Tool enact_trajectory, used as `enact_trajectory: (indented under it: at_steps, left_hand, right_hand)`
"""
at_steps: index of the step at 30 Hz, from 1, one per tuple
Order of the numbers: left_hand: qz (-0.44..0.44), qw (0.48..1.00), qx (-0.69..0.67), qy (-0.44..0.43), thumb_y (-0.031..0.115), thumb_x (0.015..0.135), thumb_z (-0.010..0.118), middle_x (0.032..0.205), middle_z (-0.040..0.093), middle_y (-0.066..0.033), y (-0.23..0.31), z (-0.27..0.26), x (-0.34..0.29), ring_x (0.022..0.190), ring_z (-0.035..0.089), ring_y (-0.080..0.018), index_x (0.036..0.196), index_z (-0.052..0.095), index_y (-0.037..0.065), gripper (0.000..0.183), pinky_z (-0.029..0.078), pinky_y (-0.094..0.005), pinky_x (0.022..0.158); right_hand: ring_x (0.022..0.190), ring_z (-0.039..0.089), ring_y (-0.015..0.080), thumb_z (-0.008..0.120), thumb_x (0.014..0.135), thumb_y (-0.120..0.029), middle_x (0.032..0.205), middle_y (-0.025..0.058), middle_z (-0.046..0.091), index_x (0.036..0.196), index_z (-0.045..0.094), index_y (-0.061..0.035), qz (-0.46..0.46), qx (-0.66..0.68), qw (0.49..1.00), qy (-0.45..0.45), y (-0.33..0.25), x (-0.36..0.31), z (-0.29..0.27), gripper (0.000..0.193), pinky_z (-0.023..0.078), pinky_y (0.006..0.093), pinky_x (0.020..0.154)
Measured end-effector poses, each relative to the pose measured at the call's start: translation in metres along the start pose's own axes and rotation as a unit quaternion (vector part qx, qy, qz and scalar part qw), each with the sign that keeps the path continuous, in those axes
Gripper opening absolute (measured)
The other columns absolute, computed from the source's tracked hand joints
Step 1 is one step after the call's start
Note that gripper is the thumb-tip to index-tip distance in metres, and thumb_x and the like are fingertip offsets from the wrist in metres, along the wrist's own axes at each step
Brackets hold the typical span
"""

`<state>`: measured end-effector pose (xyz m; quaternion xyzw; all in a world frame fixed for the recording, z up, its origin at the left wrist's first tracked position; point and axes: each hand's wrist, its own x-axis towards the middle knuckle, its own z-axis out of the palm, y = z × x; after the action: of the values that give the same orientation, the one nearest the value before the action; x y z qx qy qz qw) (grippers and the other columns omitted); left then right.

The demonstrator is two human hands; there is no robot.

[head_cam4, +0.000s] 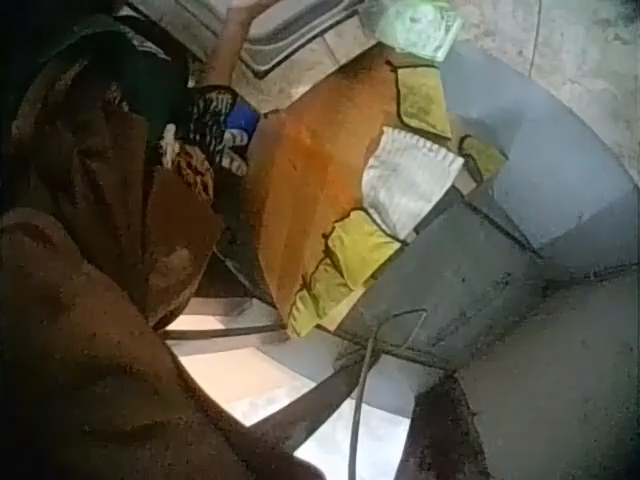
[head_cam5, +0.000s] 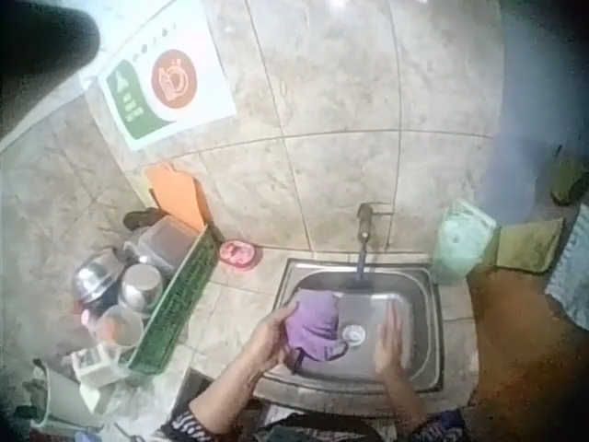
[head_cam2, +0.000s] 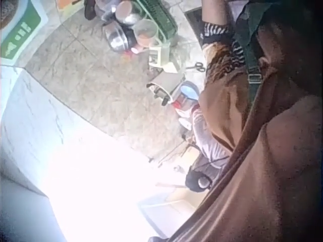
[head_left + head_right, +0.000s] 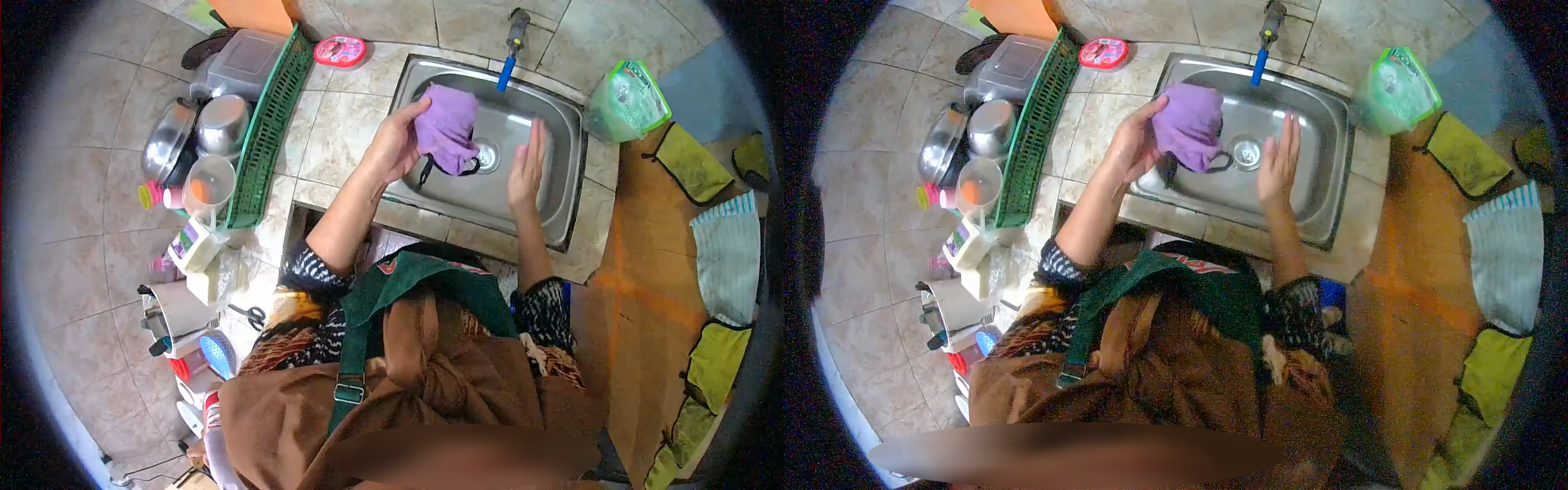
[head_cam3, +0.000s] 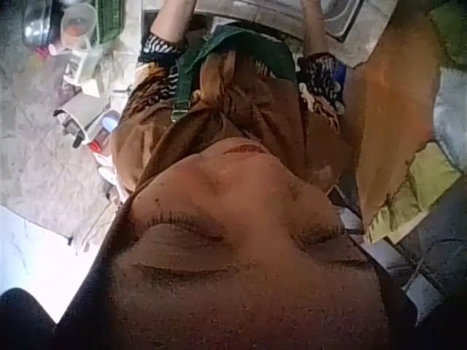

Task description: Wash a small purple and black cloth in a kitchen sink.

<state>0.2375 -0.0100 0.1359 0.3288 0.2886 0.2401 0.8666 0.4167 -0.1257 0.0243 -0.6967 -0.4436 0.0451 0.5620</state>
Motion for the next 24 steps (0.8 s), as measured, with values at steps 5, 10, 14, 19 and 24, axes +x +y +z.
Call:
enact_trajectory:
  at_steps: [5, 10, 14, 19, 24]
  left_hand:
    - [-0.002, 0.999, 0.013, 0.034, 0.029, 0.09, 0.044, 0.109, 0.056, -0.0134, -0.03, 0.01, -0.006, 0.098, 0.056, -0.0215, 0.115, 0.045, -0.002, 0.04, 0.045, -0.0322, 0.086]
    - [-0.012, 0.999, -0.022, 0.047, 0.024, 0.089, 0.044, 0.101, 0.058, -0.0119, -0.036, -0.002, -0.016, 0.089, 0.06, -0.0207, 0.111, 0.047, -0.001, 0.033, 0.05, -0.0322, 0.08]
    - [-0.012, 0.998, -0.059, 0.027, 0.025, 0.089, 0.045, 0.103, 0.058, -0.0137, -0.031, 0.01, -0.026, 0.093, 0.059, -0.0223, 0.112, 0.045, -0.002, 0.035, 0.05, -0.0339, 0.081]
    - [0.014, 0.999, -0.018, 0.045, 0.027, 0.089, 0.047, 0.108, 0.057, -0.0131, -0.022, 0.015, -0.038, 0.096, 0.058, -0.0215, 0.117, 0.044, -0.003, 0.041, 0.048, -0.0336, 0.083]
    - [0.017, 1.0, 0.004, 0.016, 0.026, 0.089, 0.047, 0.102, 0.059, -0.0125, -0.021, 0.026, -0.042, 0.09, 0.06, -0.0205, 0.111, 0.047, -0.002, 0.036, 0.051, -0.0324, 0.077]
  right_hand:
    - [0.127, 0.028, 0.034, 0.05, 0.084, -0.025, 0.134, 0.0196, 0.033, 0.131, 0.033, -0.0005, -0.242, 0.033, 0.969, -0.036, -0.101, 0.013, 0.028, 0.056, 0.021, 0.0466, 0.104]
    - [0.124, 0.031, 0.0358, 0.055, 0.077, -0.02, 0.133, 0.0192, 0.034, 0.129, 0.036, -0.0013, -0.169, -0.024, 0.979, -0.113, -0.015, -0.023, 0.035, 0.059, 0.024, 0.0438, 0.103]
    - [0.117, 0.039, 0.0333, 0.054, 0.074, -0.008, 0.124, 0.0189, 0.042, 0.125, 0.043, -0.0054, -0.047, -0.107, 0.992, -0.057, 0.027, -0.028, 0.009, 0.052, 0.031, 0.0388, 0.099]
    - [0.086, 0.052, 0.0265, 0.051, 0.069, 0.005, 0.094, 0.0125, 0.05, 0.104, 0.056, -0.007, -0.172, 0.055, 0.982, -0.047, -0.09, 0.015, -0.027, 0.038, 0.044, 0.0356, 0.075]
    - [0.076, 0.053, 0.0224, 0.047, 0.068, 0.01, 0.086, 0.0119, 0.048, 0.092, 0.056, -0.0038, -0.236, 0.056, 0.957, -0.159, -0.093, 0.021, -0.02, 0.03, 0.045, 0.0319, 0.066]
